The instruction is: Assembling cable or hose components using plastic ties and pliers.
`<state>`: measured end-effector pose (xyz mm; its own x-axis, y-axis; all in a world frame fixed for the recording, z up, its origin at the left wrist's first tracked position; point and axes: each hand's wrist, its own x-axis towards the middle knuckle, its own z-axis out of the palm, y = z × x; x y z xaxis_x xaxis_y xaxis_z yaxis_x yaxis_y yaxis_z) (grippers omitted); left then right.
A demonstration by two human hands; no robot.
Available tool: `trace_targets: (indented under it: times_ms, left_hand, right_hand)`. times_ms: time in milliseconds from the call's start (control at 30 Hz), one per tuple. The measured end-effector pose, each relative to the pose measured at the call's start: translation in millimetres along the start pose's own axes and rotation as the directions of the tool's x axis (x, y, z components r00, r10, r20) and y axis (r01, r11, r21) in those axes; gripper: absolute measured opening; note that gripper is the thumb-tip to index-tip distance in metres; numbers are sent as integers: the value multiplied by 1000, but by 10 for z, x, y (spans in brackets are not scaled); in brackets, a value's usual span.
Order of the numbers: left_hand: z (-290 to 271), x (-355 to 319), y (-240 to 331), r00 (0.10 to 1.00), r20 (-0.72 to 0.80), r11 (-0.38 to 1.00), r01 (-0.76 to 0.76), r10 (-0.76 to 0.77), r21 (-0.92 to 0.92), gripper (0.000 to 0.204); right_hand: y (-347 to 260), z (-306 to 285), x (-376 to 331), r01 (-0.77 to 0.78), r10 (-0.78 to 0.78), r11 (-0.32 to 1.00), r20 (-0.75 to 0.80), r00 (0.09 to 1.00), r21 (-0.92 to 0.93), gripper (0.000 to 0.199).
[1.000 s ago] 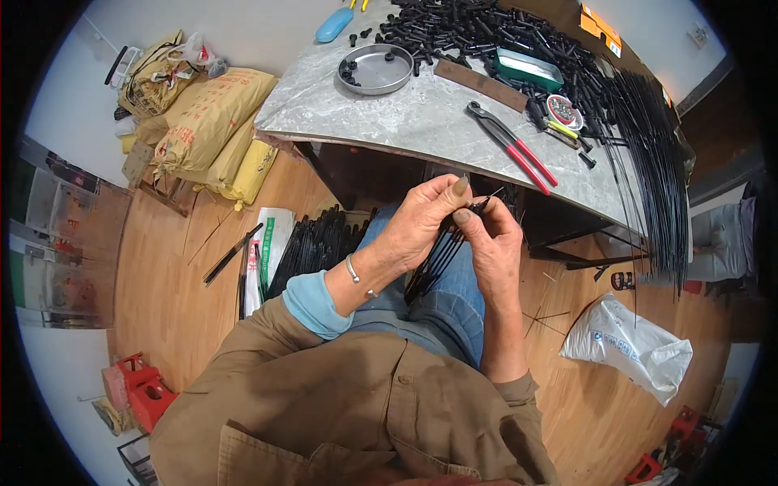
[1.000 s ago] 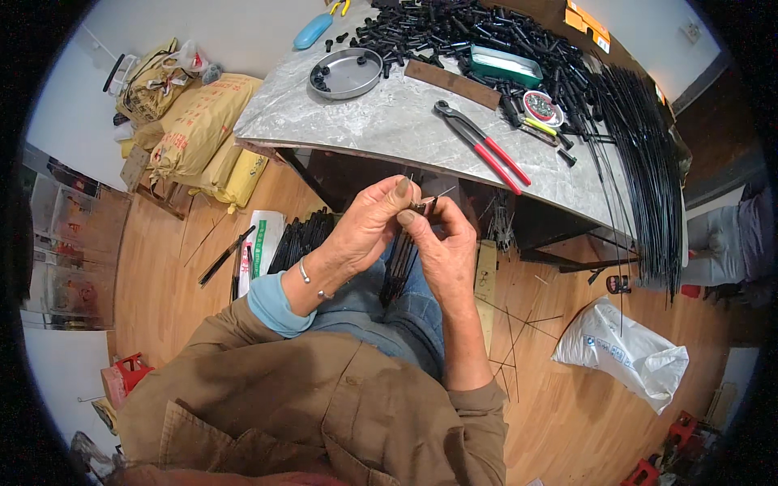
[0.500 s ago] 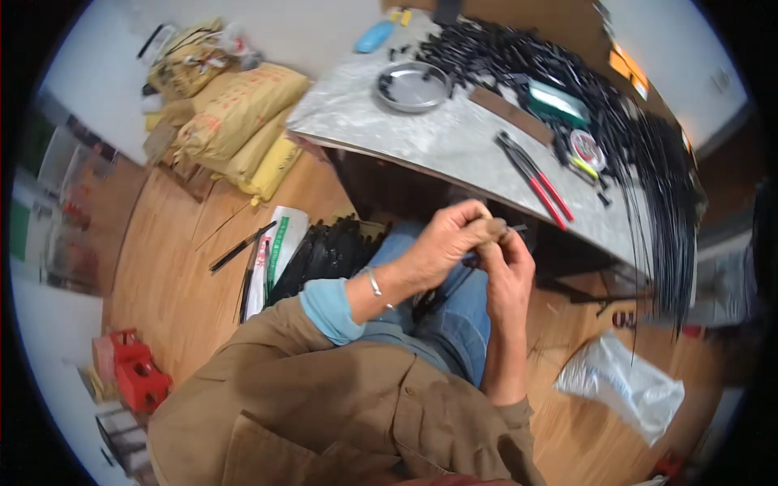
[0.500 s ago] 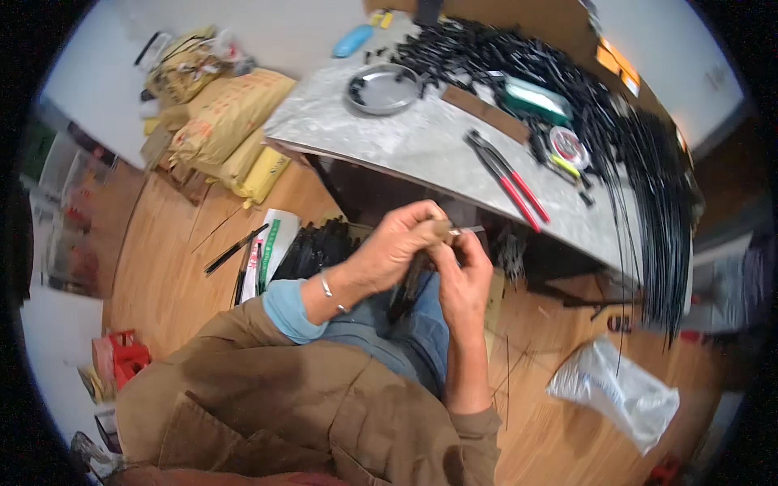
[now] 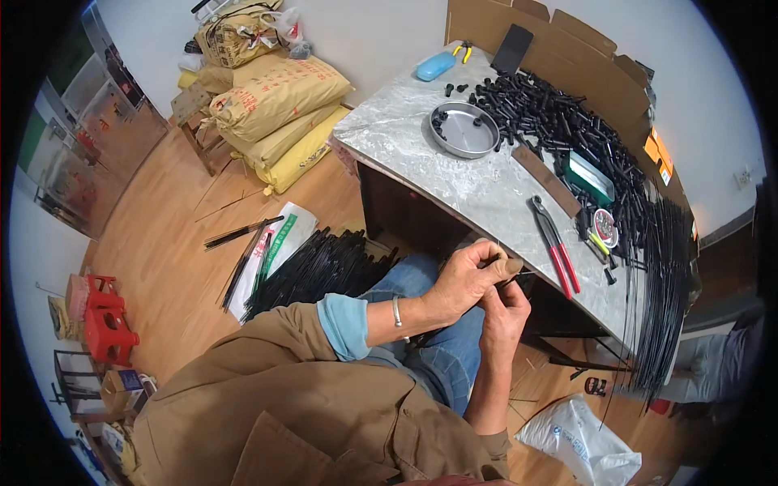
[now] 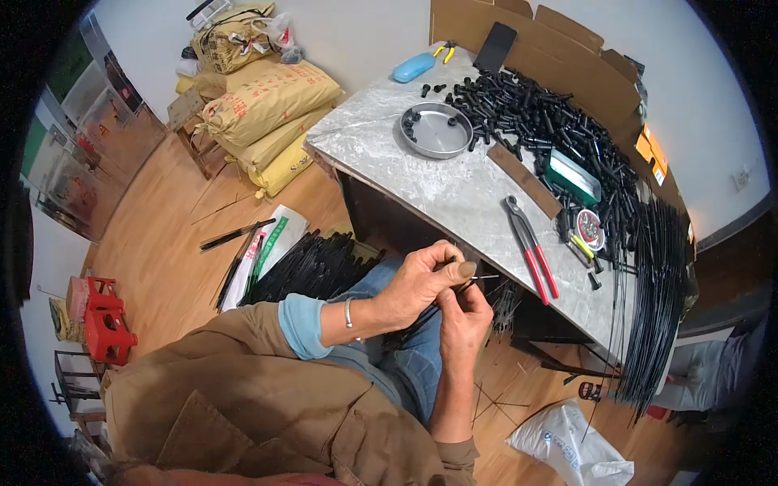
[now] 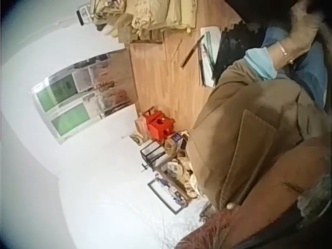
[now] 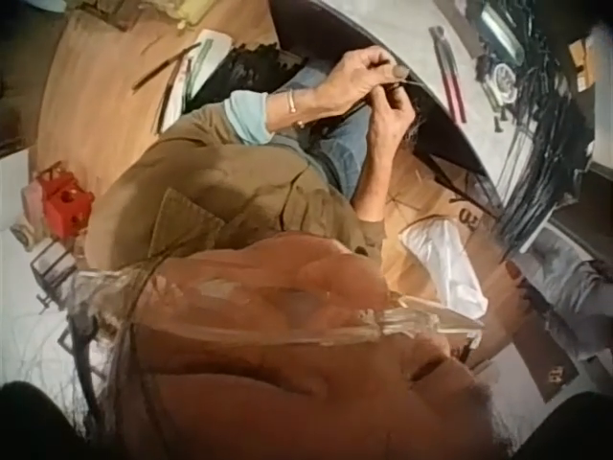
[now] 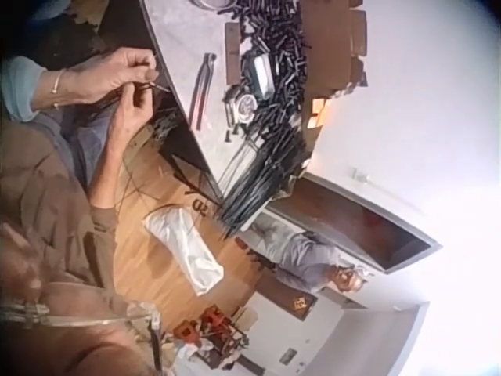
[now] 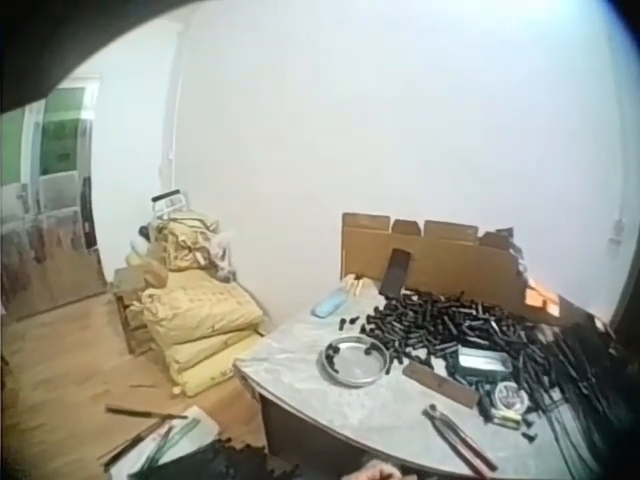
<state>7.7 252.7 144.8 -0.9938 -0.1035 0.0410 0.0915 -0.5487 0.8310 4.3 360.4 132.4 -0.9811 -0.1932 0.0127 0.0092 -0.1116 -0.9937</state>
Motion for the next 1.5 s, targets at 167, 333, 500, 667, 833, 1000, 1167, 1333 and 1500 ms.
trace_targets:
  times_ms: [167,333,500,667,833,1000,1167,1333,1500]
  left_hand:
    - [-238,231,224,964,216,985,130,-153,115,32]
    - [-712,1377,704,959,151,636,-273,240,722,26]
    - [-1127,2386,757,883,244,101,-307,401,946,20]
    - [-1398,2810,508,901,300,-211,-243,312,947,20]
    - [-1366,2853,462,892,323,-183,-277,315,943,18]
    - [-1351,2796,519,885,367,-301,-280,288,911,18]
    - [-1216,2632,563,889,371,-260,-304,268,917,21]
    - [-651,2104,685,930,357,176,-368,91,913,26]
    - [-114,1213,578,816,436,794,43,-378,607,23]
  right_hand:
    - [22,-48,99,-2,-7,995,81,997,104,12]
    - [6,-94,228,-65,51,992,129,990,107,10]
    - [91,-74,355,-97,86,993,146,986,69,11]
    - [162,-140,483,-127,115,989,159,981,72,12]
    - [196,-138,607,-185,167,974,143,976,130,7]
    - [170,-131,673,-181,163,976,146,976,119,16]
    - [213,-232,614,-138,119,974,110,987,182,18]
    - [214,-317,528,-137,102,959,150,983,248,15]
    - [199,-371,424,-111,74,968,170,983,224,28]
